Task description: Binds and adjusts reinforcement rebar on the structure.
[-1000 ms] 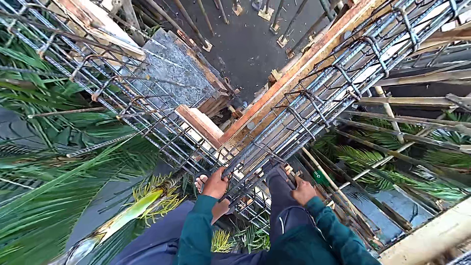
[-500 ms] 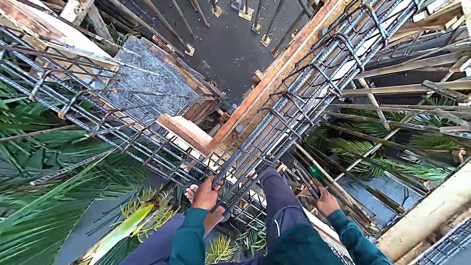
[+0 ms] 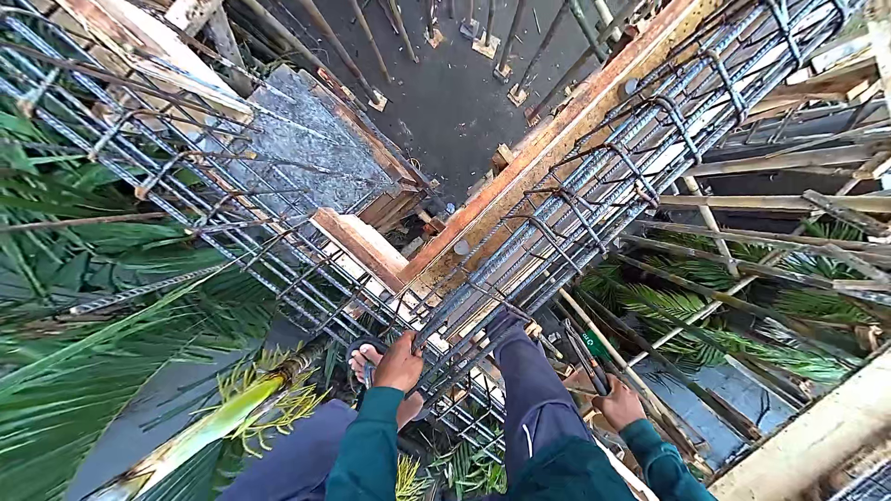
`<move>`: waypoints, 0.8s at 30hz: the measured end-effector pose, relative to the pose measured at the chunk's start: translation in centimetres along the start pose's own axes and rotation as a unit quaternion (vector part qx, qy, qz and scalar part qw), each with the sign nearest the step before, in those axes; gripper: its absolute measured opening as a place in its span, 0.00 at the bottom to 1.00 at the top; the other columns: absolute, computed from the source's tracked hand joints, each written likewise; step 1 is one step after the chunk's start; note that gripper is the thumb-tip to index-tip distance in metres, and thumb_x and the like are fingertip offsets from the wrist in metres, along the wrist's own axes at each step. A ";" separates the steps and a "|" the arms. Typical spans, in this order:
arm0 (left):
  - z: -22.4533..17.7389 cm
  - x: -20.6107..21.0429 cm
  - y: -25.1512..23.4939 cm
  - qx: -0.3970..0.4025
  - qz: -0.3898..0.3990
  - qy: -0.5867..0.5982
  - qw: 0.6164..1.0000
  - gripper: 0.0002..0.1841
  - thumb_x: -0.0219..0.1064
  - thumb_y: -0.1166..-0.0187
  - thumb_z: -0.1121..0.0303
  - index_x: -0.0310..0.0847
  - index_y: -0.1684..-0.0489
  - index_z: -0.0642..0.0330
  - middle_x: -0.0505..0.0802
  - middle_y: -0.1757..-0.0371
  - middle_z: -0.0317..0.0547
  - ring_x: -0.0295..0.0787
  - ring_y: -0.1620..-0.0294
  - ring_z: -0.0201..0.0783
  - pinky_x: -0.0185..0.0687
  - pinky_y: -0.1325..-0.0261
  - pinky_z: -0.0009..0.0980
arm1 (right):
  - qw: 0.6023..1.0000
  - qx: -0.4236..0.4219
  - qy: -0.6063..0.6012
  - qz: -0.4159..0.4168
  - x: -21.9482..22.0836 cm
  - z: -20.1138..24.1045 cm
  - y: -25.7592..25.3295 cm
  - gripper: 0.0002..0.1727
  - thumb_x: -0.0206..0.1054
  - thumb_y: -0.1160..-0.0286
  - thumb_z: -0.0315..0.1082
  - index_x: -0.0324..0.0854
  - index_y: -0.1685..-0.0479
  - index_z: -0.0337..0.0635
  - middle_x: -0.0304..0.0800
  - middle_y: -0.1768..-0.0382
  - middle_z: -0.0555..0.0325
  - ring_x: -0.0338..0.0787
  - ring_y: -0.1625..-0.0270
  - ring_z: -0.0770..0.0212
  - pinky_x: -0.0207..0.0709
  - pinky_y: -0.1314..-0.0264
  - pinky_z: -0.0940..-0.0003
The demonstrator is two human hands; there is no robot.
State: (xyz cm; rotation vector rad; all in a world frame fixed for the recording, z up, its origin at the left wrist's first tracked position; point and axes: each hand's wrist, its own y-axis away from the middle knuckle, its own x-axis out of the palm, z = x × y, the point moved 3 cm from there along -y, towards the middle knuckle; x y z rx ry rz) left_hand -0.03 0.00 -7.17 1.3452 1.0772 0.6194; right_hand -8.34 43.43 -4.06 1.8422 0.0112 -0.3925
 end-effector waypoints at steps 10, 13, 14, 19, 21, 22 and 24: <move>0.1 1.1 -0.1 -0.003 0.002 0.023 1.000 0.19 0.57 0.13 0.70 0.77 0.26 0.61 0.89 0.35 0.61 0.86 0.31 0.58 0.75 0.27 0.59 | 0.996 -0.046 -0.048 -0.055 -1.4 0.6 1.7 0.31 0.81 0.39 0.34 0.80 0.32 0.33 0.89 0.45 0.30 0.88 0.39 0.33 0.75 0.33 0.31; 0.0 1.1 -0.3 0.003 0.003 0.036 0.999 0.20 0.57 0.14 0.71 0.77 0.26 0.61 0.88 0.33 0.63 0.84 0.29 0.59 0.74 0.26 0.62 | 0.990 -0.080 -0.086 -0.074 -1.8 1.0 2.1 0.30 0.80 0.41 0.31 0.81 0.36 0.31 0.89 0.50 0.31 0.88 0.45 0.34 0.76 0.38 0.31; 0.0 1.1 -0.3 0.000 0.004 0.037 0.999 0.20 0.57 0.14 0.70 0.77 0.25 0.61 0.88 0.33 0.63 0.84 0.29 0.59 0.73 0.26 0.62 | 0.988 -0.089 -0.100 -0.079 -1.8 1.1 2.1 0.29 0.80 0.43 0.30 0.81 0.38 0.30 0.89 0.53 0.32 0.88 0.48 0.35 0.77 0.41 0.32; 0.2 1.4 -1.1 -0.002 0.003 0.039 0.999 0.22 0.52 0.09 0.66 0.73 0.19 0.58 0.85 0.25 0.61 0.80 0.22 0.57 0.70 0.20 0.61 | 0.975 -0.128 -0.152 -0.098 -1.4 1.8 2.3 0.27 0.78 0.54 0.30 0.83 0.46 0.32 0.87 0.61 0.41 0.87 0.59 0.45 0.79 0.53 0.38; 0.3 1.7 -1.6 0.006 -0.004 0.034 0.999 0.23 0.51 0.08 0.65 0.71 0.16 0.58 0.82 0.21 0.60 0.77 0.19 0.56 0.67 0.17 0.60 | 0.975 -0.128 -0.158 -0.094 -1.2 2.1 2.4 0.27 0.78 0.54 0.30 0.82 0.46 0.32 0.87 0.62 0.42 0.87 0.60 0.45 0.79 0.55 0.38; 0.3 1.8 -1.7 0.008 -0.006 0.033 0.999 0.24 0.51 0.08 0.65 0.70 0.15 0.57 0.81 0.19 0.59 0.76 0.17 0.56 0.66 0.16 0.59 | 0.974 -0.129 -0.159 -0.093 -1.2 2.3 2.4 0.28 0.78 0.54 0.30 0.82 0.46 0.33 0.87 0.62 0.42 0.87 0.60 0.45 0.79 0.55 0.39; 0.2 1.8 -1.6 0.010 -0.015 0.028 0.999 0.25 0.51 0.08 0.67 0.68 0.12 0.55 0.81 0.19 0.57 0.75 0.17 0.56 0.66 0.15 0.58 | 0.973 -0.134 -0.161 -0.092 -0.9 2.6 2.5 0.28 0.78 0.55 0.30 0.82 0.46 0.33 0.86 0.63 0.44 0.86 0.62 0.47 0.78 0.57 0.41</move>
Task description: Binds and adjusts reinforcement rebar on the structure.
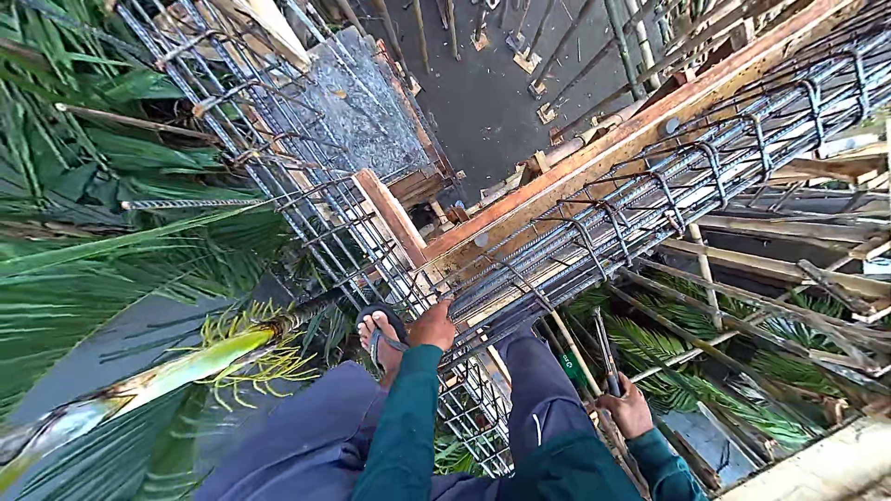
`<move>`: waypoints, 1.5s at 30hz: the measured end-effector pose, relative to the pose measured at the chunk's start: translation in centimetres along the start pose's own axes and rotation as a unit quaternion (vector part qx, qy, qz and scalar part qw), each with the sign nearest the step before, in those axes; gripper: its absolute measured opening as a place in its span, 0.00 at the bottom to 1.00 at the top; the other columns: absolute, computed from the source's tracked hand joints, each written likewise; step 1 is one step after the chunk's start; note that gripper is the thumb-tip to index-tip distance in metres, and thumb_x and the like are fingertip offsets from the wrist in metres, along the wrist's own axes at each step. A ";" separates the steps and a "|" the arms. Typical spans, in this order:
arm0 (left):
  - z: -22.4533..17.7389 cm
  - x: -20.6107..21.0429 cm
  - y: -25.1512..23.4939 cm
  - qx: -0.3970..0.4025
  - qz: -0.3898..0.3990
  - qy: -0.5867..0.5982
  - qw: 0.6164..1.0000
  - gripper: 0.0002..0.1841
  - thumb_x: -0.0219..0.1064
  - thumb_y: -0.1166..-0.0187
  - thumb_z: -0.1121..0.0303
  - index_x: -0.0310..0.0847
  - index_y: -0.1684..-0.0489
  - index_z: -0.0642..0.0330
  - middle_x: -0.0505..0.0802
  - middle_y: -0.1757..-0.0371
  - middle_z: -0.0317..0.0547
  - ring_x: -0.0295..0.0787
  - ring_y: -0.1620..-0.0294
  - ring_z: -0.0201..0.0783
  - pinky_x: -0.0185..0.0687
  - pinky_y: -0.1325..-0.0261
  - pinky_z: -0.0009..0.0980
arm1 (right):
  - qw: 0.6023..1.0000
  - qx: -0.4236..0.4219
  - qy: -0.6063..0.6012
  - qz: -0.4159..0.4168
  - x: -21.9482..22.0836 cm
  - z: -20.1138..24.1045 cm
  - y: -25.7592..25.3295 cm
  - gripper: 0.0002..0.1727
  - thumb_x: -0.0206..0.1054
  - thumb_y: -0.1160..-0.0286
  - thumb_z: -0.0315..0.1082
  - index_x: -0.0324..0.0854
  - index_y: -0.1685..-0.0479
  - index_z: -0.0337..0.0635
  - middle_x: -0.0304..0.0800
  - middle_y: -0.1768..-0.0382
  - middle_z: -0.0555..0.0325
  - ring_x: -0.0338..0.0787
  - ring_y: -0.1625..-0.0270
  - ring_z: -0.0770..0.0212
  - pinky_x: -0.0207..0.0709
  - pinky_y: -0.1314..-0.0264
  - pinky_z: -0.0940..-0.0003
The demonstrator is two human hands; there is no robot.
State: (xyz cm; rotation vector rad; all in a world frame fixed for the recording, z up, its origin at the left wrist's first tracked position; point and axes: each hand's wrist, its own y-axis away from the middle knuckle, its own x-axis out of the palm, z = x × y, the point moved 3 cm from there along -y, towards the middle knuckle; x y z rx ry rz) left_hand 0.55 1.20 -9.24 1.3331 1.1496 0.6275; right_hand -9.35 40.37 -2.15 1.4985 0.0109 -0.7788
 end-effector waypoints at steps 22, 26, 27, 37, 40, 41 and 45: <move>0.5 -0.8 1.2 0.003 -0.165 0.109 0.980 0.26 0.67 0.25 0.79 0.70 0.25 0.68 0.83 0.28 0.65 0.84 0.29 0.58 0.79 0.25 0.52 | 0.996 -0.029 -0.087 -0.023 0.7 1.3 0.4 0.22 0.74 0.60 0.31 0.80 0.58 0.38 0.80 0.76 0.60 0.77 0.80 0.66 0.72 0.80 0.64; 0.8 -0.8 0.8 0.002 -0.142 0.101 0.985 0.18 0.65 0.23 0.78 0.79 0.34 0.68 0.85 0.31 0.63 0.84 0.30 0.56 0.79 0.26 0.50 | 0.986 -0.046 -0.159 -0.032 0.8 1.6 0.4 0.19 0.70 0.60 0.29 0.78 0.61 0.40 0.80 0.79 0.64 0.75 0.85 0.69 0.69 0.86 0.70; 0.9 -0.8 0.6 0.001 -0.136 0.104 0.985 0.18 0.65 0.22 0.78 0.80 0.34 0.68 0.85 0.31 0.63 0.84 0.30 0.56 0.79 0.26 0.50 | 0.979 -0.052 -0.195 -0.032 0.9 1.8 0.5 0.18 0.69 0.59 0.28 0.77 0.62 0.40 0.80 0.80 0.64 0.76 0.86 0.69 0.70 0.86 0.71; 1.3 0.2 -1.0 -0.006 -0.054 0.097 0.994 0.21 0.66 0.21 0.71 0.83 0.28 0.59 0.85 0.28 0.60 0.81 0.25 0.57 0.74 0.22 0.55 | 0.938 -0.107 -0.327 -0.036 1.9 6.0 -2.6 0.15 0.65 0.53 0.22 0.73 0.61 0.37 0.87 0.74 0.59 0.86 0.77 0.65 0.83 0.76 0.70; 1.2 0.9 -1.8 -0.016 -0.027 0.077 0.997 0.24 0.66 0.19 0.68 0.80 0.22 0.54 0.84 0.25 0.60 0.81 0.24 0.58 0.75 0.22 0.56 | 0.943 -0.108 -0.311 -0.051 2.0 6.9 -3.6 0.15 0.64 0.51 0.22 0.74 0.60 0.36 0.87 0.73 0.58 0.86 0.77 0.65 0.82 0.76 0.71; 1.2 1.0 -2.0 -0.022 -0.021 0.076 0.997 0.25 0.66 0.19 0.67 0.79 0.21 0.53 0.83 0.25 0.61 0.81 0.24 0.58 0.74 0.22 0.56 | 0.944 -0.104 -0.307 -0.054 2.1 7.2 -3.7 0.15 0.64 0.52 0.21 0.74 0.60 0.36 0.87 0.74 0.59 0.86 0.77 0.66 0.82 0.77 0.71; 1.2 1.0 -2.6 -0.031 -0.022 0.092 0.995 0.24 0.67 0.18 0.67 0.79 0.22 0.54 0.84 0.27 0.64 0.82 0.27 0.62 0.76 0.25 0.59 | 0.950 -0.077 -0.298 -0.056 2.6 7.2 -3.9 0.14 0.63 0.52 0.20 0.73 0.62 0.37 0.85 0.76 0.60 0.84 0.78 0.67 0.81 0.78 0.72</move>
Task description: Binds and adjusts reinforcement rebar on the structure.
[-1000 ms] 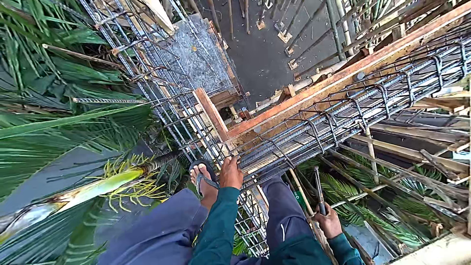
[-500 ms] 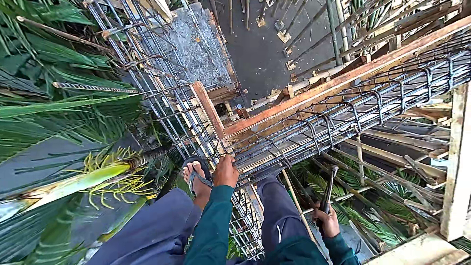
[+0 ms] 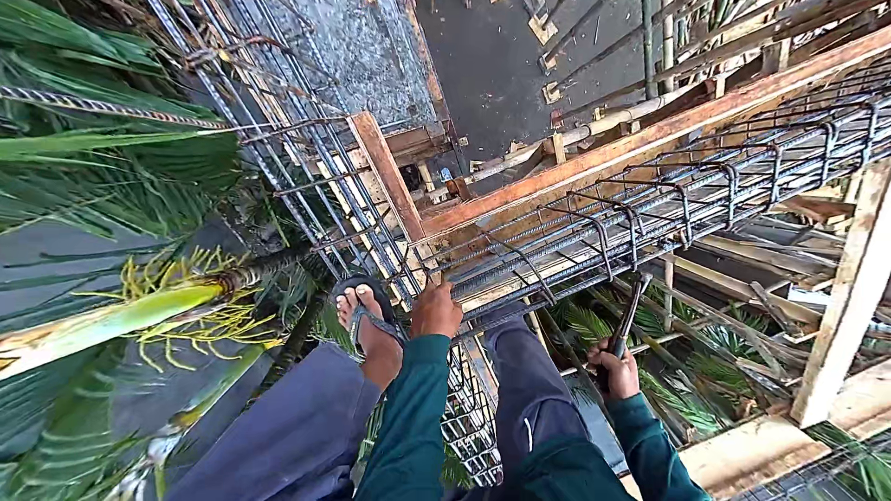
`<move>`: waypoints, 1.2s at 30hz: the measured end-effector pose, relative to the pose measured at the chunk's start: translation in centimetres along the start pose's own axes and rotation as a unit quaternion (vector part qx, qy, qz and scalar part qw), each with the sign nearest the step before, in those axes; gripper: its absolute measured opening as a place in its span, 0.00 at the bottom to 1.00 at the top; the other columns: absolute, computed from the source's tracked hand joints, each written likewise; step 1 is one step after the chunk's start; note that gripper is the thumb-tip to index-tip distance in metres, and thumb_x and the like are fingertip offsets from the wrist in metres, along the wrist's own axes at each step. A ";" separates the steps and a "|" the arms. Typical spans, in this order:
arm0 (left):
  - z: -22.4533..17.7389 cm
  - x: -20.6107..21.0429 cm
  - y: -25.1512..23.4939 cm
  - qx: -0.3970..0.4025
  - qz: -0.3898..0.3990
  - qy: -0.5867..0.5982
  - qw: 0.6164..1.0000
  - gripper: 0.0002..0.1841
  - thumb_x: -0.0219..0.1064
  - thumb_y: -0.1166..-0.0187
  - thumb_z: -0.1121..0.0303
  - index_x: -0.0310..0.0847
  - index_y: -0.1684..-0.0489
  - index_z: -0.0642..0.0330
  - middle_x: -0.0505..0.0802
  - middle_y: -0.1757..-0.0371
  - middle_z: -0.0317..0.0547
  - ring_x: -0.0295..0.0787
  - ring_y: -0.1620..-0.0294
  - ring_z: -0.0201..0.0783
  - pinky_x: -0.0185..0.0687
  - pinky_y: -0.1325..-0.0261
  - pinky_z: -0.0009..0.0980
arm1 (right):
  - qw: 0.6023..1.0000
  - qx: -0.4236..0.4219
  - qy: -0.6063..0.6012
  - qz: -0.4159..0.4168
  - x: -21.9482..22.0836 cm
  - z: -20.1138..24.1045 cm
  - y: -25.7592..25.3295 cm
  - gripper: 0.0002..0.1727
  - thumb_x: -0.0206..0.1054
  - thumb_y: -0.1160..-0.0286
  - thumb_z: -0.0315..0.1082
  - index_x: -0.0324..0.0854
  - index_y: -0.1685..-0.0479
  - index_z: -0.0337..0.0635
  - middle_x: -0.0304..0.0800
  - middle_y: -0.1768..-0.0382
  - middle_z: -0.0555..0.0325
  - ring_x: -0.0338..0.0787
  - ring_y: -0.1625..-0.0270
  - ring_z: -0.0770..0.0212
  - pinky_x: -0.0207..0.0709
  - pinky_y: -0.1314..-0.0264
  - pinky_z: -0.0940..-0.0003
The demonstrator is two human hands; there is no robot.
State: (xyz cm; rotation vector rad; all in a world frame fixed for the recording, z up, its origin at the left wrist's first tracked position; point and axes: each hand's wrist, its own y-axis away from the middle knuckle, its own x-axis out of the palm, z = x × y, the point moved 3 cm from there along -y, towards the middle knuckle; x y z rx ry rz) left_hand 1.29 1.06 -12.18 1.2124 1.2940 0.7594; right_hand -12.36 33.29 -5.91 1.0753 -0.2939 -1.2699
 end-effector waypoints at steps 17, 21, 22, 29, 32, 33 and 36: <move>0.9 1.2 -2.0 0.006 -0.011 -0.002 1.000 0.26 0.70 0.21 0.67 0.79 0.21 0.53 0.83 0.29 0.65 0.81 0.28 0.64 0.77 0.28 0.62 | 0.964 0.121 -0.236 0.015 9.1 -3.9 -3.4 0.09 0.50 0.27 0.19 0.70 0.54 0.39 0.88 0.36 0.44 0.92 0.39 0.53 0.88 0.48 0.59; 0.9 1.0 -2.7 0.008 -0.003 -0.008 1.000 0.28 0.72 0.22 0.68 0.78 0.19 0.52 0.83 0.28 0.68 0.82 0.29 0.66 0.78 0.31 0.66 | 0.948 0.136 -0.287 -0.030 10.2 -4.1 -4.6 0.07 0.53 0.24 0.20 0.71 0.54 0.37 0.89 0.42 0.42 0.93 0.45 0.51 0.88 0.49 0.57; 0.9 0.9 -2.8 0.006 0.002 -0.011 1.000 0.29 0.71 0.22 0.68 0.77 0.18 0.51 0.82 0.27 0.68 0.81 0.28 0.66 0.78 0.31 0.67 | 0.946 0.136 -0.293 -0.040 10.4 -4.3 -4.9 0.07 0.53 0.24 0.19 0.71 0.54 0.37 0.88 0.43 0.44 0.92 0.46 0.52 0.88 0.50 0.57; 0.9 0.9 -3.3 0.011 0.007 -0.041 0.999 0.30 0.71 0.23 0.70 0.76 0.17 0.51 0.82 0.27 0.67 0.80 0.25 0.64 0.74 0.24 0.63 | 0.932 0.142 -0.330 0.035 11.0 -5.8 -7.6 0.17 0.54 0.33 0.15 0.73 0.46 0.39 0.89 0.52 0.45 0.92 0.62 0.52 0.88 0.64 0.56; 0.8 1.0 -3.5 0.018 0.007 -0.062 0.998 0.30 0.70 0.22 0.70 0.75 0.16 0.54 0.82 0.24 0.67 0.78 0.22 0.62 0.70 0.19 0.60 | 0.921 0.132 -0.355 0.094 11.1 -6.2 -8.4 0.17 0.55 0.40 0.16 0.73 0.51 0.42 0.88 0.37 0.45 0.92 0.58 0.52 0.86 0.64 0.57; 0.7 1.1 -3.6 0.015 0.008 -0.074 0.997 0.29 0.69 0.21 0.69 0.75 0.16 0.54 0.81 0.24 0.68 0.77 0.22 0.62 0.70 0.19 0.59 | 0.918 0.131 -0.358 0.106 11.0 -6.3 -8.6 0.16 0.55 0.39 0.17 0.73 0.53 0.42 0.88 0.37 0.46 0.92 0.58 0.53 0.86 0.64 0.57; 0.4 1.2 -3.7 0.001 0.011 -0.098 0.995 0.29 0.69 0.21 0.69 0.75 0.17 0.56 0.80 0.23 0.69 0.77 0.22 0.63 0.71 0.20 0.59 | 0.920 0.133 -0.347 0.125 10.6 -6.6 -9.5 0.14 0.54 0.38 0.21 0.74 0.53 0.43 0.92 0.49 0.48 0.92 0.62 0.55 0.85 0.65 0.60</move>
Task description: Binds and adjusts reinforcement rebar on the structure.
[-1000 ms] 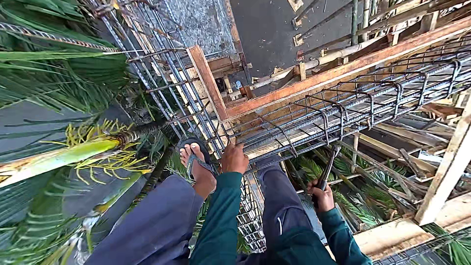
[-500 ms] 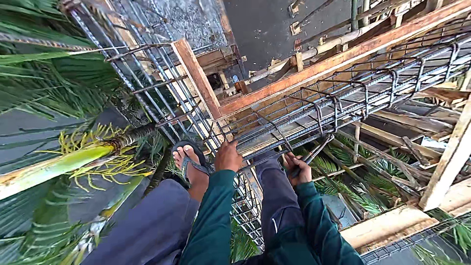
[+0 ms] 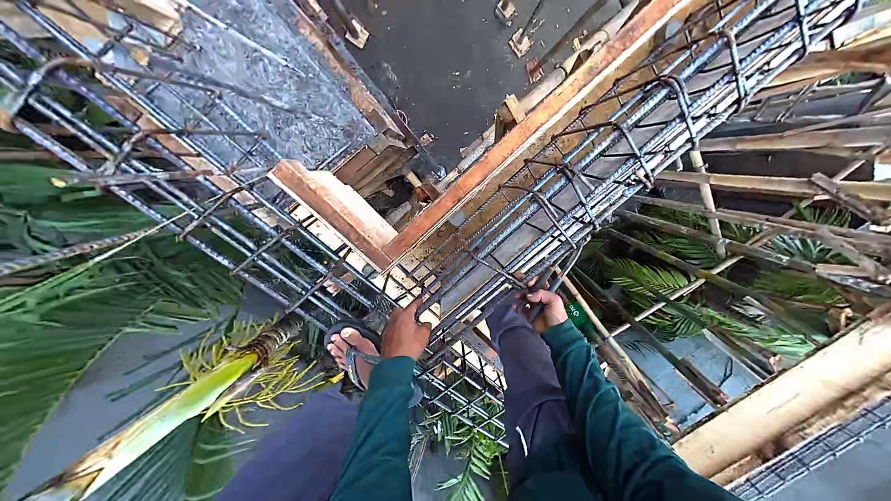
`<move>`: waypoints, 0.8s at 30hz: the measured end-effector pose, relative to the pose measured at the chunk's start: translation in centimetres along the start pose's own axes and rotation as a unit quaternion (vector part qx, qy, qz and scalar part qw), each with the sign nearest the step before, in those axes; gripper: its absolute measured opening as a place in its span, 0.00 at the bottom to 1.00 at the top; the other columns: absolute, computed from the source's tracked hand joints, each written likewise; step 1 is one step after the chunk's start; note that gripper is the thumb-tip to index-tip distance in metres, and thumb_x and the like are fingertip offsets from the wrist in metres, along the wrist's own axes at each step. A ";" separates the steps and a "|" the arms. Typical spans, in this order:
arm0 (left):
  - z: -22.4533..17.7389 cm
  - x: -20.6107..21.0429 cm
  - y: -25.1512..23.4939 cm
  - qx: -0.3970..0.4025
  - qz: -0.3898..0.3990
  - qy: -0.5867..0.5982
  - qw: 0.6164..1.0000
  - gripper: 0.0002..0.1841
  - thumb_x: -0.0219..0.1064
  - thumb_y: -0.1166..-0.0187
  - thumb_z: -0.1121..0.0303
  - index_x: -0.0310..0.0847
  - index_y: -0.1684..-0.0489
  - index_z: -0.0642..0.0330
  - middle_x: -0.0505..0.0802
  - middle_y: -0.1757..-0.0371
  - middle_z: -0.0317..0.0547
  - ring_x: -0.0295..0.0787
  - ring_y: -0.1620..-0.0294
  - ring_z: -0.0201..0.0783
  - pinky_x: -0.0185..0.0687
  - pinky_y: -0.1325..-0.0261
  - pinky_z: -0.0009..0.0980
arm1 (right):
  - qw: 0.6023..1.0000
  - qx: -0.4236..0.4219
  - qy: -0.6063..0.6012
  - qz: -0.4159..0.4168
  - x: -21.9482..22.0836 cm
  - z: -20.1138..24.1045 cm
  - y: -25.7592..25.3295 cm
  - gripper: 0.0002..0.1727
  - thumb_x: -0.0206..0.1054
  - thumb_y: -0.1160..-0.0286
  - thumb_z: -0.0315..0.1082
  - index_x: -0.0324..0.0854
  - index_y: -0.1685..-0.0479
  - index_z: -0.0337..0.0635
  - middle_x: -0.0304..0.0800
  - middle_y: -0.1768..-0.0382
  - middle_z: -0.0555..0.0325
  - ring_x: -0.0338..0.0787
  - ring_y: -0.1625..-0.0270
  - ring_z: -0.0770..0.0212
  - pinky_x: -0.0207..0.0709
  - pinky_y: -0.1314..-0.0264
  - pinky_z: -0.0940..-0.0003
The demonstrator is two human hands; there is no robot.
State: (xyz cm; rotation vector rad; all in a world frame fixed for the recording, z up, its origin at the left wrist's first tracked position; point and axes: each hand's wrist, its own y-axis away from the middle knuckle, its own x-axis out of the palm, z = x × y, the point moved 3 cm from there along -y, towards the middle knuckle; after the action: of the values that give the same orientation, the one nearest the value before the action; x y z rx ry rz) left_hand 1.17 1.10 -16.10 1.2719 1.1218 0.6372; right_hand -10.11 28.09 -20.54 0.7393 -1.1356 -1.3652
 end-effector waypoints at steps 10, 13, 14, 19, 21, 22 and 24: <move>-0.5 0.1 -0.1 -0.012 0.003 -0.021 1.000 0.20 0.68 0.20 0.72 0.82 0.29 0.62 0.83 0.28 0.67 0.80 0.25 0.60 0.72 0.21 0.56 | 0.999 -0.003 0.020 0.032 -0.9 0.0 -1.9 0.36 0.57 0.51 0.17 0.70 0.29 0.37 0.89 0.38 0.41 0.91 0.55 0.54 0.86 0.61 0.59; -0.5 0.3 -0.2 -0.006 0.002 -0.028 1.000 0.16 0.67 0.20 0.72 0.84 0.36 0.65 0.85 0.32 0.67 0.81 0.28 0.59 0.73 0.23 0.55 | 0.999 0.015 0.018 0.046 -1.1 -0.3 -1.9 0.40 0.59 0.51 0.20 0.68 0.24 0.40 0.88 0.37 0.43 0.91 0.57 0.56 0.85 0.61 0.60; -0.6 0.2 -0.3 -0.008 0.002 -0.033 0.999 0.15 0.66 0.19 0.73 0.84 0.37 0.65 0.85 0.33 0.66 0.81 0.28 0.59 0.73 0.23 0.55 | 0.999 0.015 0.016 0.046 -1.3 -0.4 -2.0 0.39 0.60 0.51 0.20 0.69 0.26 0.40 0.88 0.39 0.43 0.91 0.58 0.56 0.85 0.62 0.60; -1.0 -0.1 -0.6 -0.010 0.006 -0.049 0.999 0.14 0.63 0.18 0.74 0.84 0.38 0.65 0.84 0.32 0.67 0.80 0.27 0.59 0.72 0.22 0.53 | 0.999 -0.005 0.028 0.040 -0.9 0.0 -2.3 0.31 0.58 0.48 0.22 0.76 0.34 0.40 0.89 0.38 0.45 0.91 0.58 0.58 0.83 0.64 0.63; -1.0 0.0 -0.9 -0.016 0.006 -0.054 0.998 0.14 0.62 0.18 0.74 0.84 0.37 0.65 0.84 0.31 0.67 0.79 0.26 0.58 0.71 0.22 0.52 | 0.999 -0.005 0.035 0.027 -0.7 -0.1 -2.3 0.31 0.57 0.47 0.21 0.75 0.34 0.40 0.89 0.38 0.45 0.90 0.59 0.57 0.83 0.65 0.63; -1.0 -0.1 -1.0 -0.019 0.004 -0.055 0.998 0.15 0.62 0.17 0.74 0.83 0.37 0.65 0.83 0.31 0.67 0.80 0.26 0.58 0.72 0.22 0.52 | 0.999 -0.002 0.041 0.020 -0.6 -0.1 -2.3 0.31 0.56 0.47 0.20 0.74 0.34 0.40 0.89 0.38 0.44 0.90 0.60 0.57 0.83 0.66 0.62; -1.2 -0.2 -1.5 -0.024 0.006 -0.058 0.998 0.15 0.61 0.15 0.72 0.82 0.34 0.66 0.83 0.29 0.67 0.79 0.24 0.59 0.71 0.21 0.53 | 0.998 0.005 0.055 0.000 -0.4 -0.1 -2.4 0.30 0.57 0.48 0.19 0.73 0.36 0.39 0.89 0.42 0.44 0.90 0.60 0.56 0.82 0.67 0.63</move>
State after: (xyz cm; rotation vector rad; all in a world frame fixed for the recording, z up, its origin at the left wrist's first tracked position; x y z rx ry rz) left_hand -0.27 1.06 -17.42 1.2581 0.9980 0.5875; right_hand -10.78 28.15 -22.85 0.8112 -1.0565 -1.3040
